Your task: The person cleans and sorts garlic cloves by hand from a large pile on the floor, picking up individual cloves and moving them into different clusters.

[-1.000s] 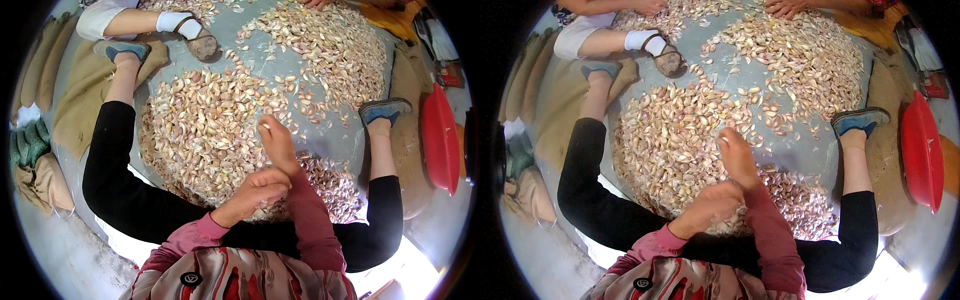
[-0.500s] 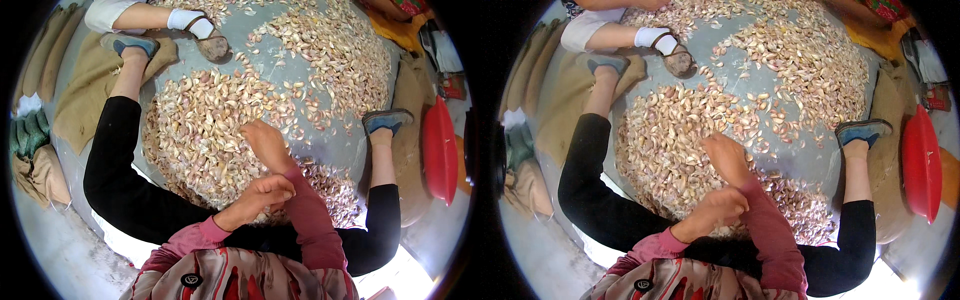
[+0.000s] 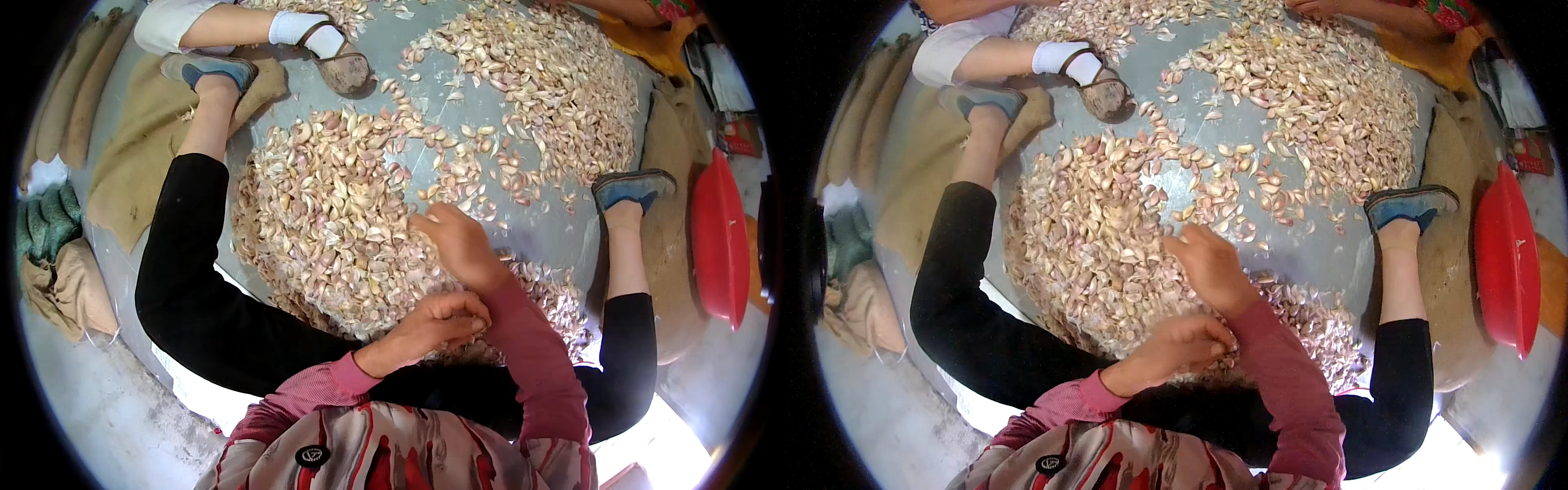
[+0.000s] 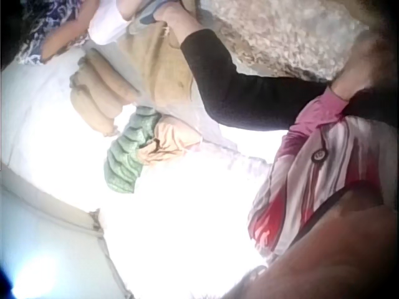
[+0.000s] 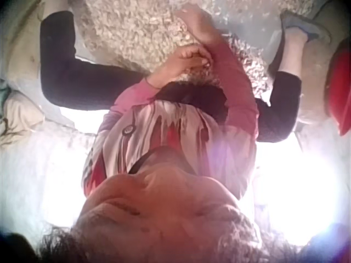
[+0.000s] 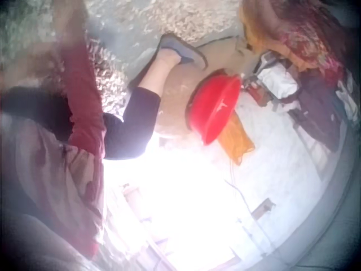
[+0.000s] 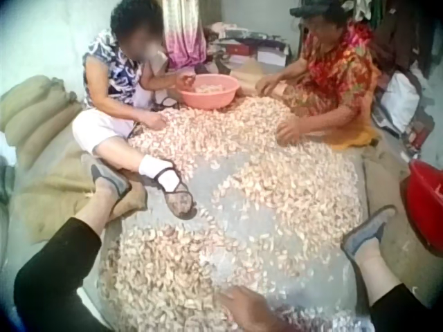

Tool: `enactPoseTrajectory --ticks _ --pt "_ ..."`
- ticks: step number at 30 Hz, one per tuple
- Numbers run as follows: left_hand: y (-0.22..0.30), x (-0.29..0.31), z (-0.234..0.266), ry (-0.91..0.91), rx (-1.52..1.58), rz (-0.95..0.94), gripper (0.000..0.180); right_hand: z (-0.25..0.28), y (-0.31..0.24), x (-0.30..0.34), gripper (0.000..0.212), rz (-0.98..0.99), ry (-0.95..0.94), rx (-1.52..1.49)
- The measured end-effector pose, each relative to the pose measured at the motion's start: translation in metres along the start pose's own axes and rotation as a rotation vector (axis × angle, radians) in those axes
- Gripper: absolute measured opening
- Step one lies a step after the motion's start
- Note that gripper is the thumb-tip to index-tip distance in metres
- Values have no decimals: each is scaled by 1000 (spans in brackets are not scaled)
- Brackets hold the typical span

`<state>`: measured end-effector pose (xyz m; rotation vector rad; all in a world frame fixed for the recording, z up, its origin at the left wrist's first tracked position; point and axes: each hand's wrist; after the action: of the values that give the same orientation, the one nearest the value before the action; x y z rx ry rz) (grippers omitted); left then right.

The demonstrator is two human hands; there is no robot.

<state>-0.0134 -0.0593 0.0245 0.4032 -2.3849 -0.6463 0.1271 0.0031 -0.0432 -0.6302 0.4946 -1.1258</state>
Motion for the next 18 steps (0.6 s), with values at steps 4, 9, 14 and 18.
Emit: enactPoseTrajectory --ticks 4,9,14,18 --pt "0 -1 -6 24 -9 54 9 28 -19 28 30 -451 86 -364" --pt "-18 -7 5 234 132 45 8 34 -29 45 27 -498 163 -669" --pt "-25 -16 13 471 210 -75 14 23 -21 57 33 -558 143 -764" --pt "-24 -21 20 486 158 -205 15 21 -30 53 36 -295 203 -435"
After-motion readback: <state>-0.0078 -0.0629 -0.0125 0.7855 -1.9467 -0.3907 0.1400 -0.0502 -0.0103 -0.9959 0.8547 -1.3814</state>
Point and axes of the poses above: each hand's wrist, its own x-axis away from the middle knuckle, its own z-axis out of the back of the hand, y = z × x, and after that the axes turned 4 degrees about -x, right-handed
